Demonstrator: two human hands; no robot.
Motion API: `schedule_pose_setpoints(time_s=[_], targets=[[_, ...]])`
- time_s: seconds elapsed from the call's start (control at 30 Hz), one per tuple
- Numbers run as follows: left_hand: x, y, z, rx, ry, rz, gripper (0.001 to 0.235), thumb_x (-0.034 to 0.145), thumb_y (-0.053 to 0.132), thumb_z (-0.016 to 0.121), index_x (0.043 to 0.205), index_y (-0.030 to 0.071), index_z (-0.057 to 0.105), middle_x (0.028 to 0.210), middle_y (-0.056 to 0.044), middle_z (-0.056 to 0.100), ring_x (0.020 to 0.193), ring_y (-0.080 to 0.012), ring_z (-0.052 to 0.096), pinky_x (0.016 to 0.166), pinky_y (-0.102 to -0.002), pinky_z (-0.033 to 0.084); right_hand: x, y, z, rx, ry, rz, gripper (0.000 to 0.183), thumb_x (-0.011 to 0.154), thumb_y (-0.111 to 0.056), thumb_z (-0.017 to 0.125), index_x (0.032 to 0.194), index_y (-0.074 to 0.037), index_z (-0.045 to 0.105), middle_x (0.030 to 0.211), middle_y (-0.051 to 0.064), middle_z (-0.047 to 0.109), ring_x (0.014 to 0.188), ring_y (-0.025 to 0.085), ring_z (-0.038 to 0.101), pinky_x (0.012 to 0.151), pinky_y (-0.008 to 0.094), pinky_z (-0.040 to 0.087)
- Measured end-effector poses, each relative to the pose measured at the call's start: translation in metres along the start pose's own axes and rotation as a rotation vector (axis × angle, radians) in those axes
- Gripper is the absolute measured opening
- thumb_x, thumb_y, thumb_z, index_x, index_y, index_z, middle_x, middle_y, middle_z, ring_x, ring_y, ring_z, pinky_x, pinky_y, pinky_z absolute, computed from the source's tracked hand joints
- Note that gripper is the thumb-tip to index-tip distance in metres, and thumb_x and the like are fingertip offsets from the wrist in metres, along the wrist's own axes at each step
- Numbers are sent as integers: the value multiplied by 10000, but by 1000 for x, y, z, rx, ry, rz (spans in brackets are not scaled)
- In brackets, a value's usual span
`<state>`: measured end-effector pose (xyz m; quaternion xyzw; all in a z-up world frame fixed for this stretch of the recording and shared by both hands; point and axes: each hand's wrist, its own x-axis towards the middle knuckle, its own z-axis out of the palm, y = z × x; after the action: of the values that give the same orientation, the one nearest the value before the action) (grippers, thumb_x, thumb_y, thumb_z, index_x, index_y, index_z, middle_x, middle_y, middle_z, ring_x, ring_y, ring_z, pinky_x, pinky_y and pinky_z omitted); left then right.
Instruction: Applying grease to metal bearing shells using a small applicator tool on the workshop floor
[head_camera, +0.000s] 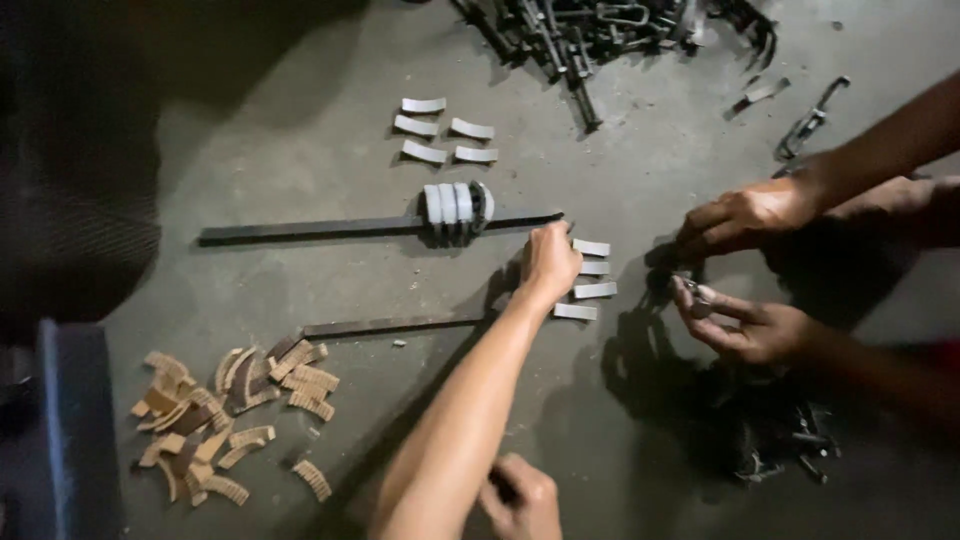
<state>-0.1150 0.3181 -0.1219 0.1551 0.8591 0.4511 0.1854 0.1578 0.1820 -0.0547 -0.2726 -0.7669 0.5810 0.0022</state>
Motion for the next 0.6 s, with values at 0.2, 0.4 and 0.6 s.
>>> schedule_pose_setpoints(time_s=[0.2,0.4,0.6], targets=[[-22,-28,-162,-11,-245,321,368,703,140,682,1000,-66,753,791,-147,781,638,-253,734,629,-341,586,16,0,-15,-130,140,31,217,723,-44,804,939,-66,807,715,3,782,542,109,618,526,243,494],[-119,-151,-399,304,-40,38,365,809,141,659,1145,25,742,915,-108,781,614,-199,655,578,-348,540,20,-51,-5,-213,188,-20,192,804,-86,791,966,16,785,637,47,676,529,120,494,493,265,419],[-207,-294,-461,470,379,-38,143,839,58,690,918,-49,742,806,-206,739,614,-376,670,574,-457,530,12,-53,13,-298,178,-55,223,820,-137,792,1008,-17,799,700,84,751,529,132,564,461,263,442]])
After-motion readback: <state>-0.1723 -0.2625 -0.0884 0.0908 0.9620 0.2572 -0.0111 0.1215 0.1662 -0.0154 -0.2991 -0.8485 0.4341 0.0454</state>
